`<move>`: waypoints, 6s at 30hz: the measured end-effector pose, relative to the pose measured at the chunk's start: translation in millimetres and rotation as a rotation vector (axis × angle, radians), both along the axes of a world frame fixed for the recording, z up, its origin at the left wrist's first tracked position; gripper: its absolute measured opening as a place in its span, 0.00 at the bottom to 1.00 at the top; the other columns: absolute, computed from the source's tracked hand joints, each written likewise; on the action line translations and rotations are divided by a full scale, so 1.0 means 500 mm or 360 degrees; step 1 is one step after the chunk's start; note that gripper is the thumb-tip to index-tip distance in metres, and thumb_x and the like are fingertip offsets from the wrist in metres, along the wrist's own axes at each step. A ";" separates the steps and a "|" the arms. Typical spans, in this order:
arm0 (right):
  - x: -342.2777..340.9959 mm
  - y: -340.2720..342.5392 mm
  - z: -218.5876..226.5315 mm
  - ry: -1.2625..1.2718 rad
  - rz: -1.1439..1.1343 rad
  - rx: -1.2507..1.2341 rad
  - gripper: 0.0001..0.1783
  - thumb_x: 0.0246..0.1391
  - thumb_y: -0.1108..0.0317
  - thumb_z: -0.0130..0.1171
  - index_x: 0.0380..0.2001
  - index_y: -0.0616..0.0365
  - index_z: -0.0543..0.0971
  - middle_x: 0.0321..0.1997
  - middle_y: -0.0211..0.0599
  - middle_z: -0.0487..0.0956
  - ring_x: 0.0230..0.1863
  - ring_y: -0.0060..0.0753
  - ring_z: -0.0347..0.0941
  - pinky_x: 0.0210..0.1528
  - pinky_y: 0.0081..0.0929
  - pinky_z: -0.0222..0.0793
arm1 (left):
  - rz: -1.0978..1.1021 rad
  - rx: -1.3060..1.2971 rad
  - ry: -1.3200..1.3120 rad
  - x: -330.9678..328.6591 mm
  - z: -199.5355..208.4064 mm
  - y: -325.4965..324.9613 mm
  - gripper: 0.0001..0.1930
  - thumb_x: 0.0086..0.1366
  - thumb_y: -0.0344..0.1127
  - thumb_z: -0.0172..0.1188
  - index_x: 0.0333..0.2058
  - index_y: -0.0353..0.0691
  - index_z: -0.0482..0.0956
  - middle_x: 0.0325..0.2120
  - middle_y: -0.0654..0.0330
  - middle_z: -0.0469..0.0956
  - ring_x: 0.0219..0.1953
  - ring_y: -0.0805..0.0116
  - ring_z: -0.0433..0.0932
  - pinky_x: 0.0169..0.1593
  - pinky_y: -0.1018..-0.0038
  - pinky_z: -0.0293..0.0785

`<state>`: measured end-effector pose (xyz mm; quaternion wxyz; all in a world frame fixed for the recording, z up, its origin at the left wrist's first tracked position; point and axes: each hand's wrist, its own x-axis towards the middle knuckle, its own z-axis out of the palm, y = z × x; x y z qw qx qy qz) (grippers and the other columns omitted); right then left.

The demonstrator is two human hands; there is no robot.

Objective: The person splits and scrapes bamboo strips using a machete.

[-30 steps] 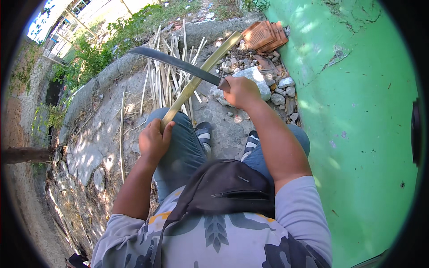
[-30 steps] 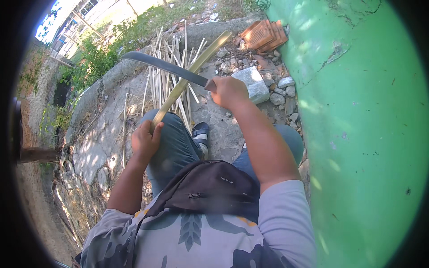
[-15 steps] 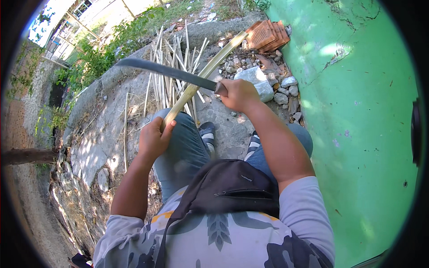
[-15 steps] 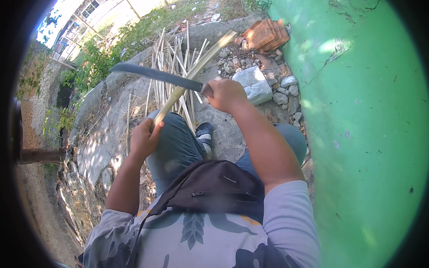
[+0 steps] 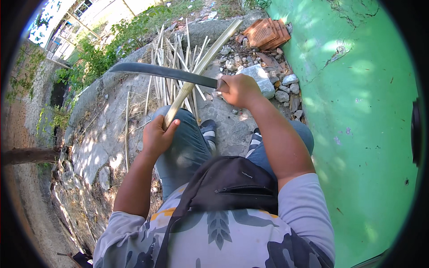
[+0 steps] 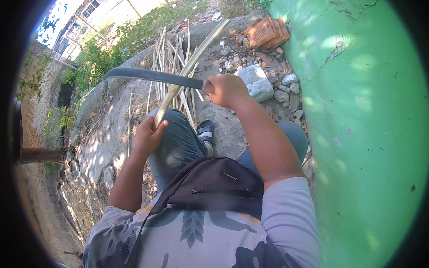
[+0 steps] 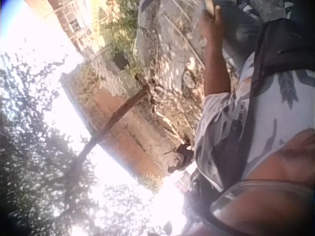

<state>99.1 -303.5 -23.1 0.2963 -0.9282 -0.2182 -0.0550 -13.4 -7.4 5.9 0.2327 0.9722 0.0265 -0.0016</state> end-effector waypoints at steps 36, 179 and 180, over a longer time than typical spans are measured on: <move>0.005 -0.016 -0.018 -0.0198 0.0137 0.0016 0.09 0.49 0.60 0.65 0.29 0.51 0.79 0.26 0.44 0.82 0.32 0.57 0.79 0.33 0.50 0.73 | 0.0038 0.0058 -0.0080 0.001 0.003 -0.015 0.24 0.64 0.53 0.65 0.23 0.37 0.72 0.18 0.48 0.75 0.22 0.43 0.76 0.30 0.54 0.70; 0.043 -0.147 0.007 0.0077 -0.0698 0.0270 0.09 0.52 0.59 0.64 0.35 0.48 0.83 0.34 0.42 0.84 0.40 0.52 0.81 0.45 0.47 0.76 | -0.0138 -0.0007 -0.0271 -0.013 -0.033 0.000 0.13 0.60 0.40 0.66 0.28 0.37 0.74 0.21 0.48 0.76 0.24 0.46 0.77 0.29 0.56 0.70; 0.045 -0.148 0.003 0.0098 -0.0692 0.0258 0.10 0.53 0.58 0.63 0.37 0.48 0.83 0.36 0.43 0.84 0.41 0.53 0.81 0.46 0.48 0.76 | -0.0146 -0.0009 -0.0269 -0.013 -0.033 -0.002 0.13 0.60 0.40 0.66 0.28 0.37 0.74 0.21 0.48 0.76 0.24 0.46 0.77 0.29 0.56 0.70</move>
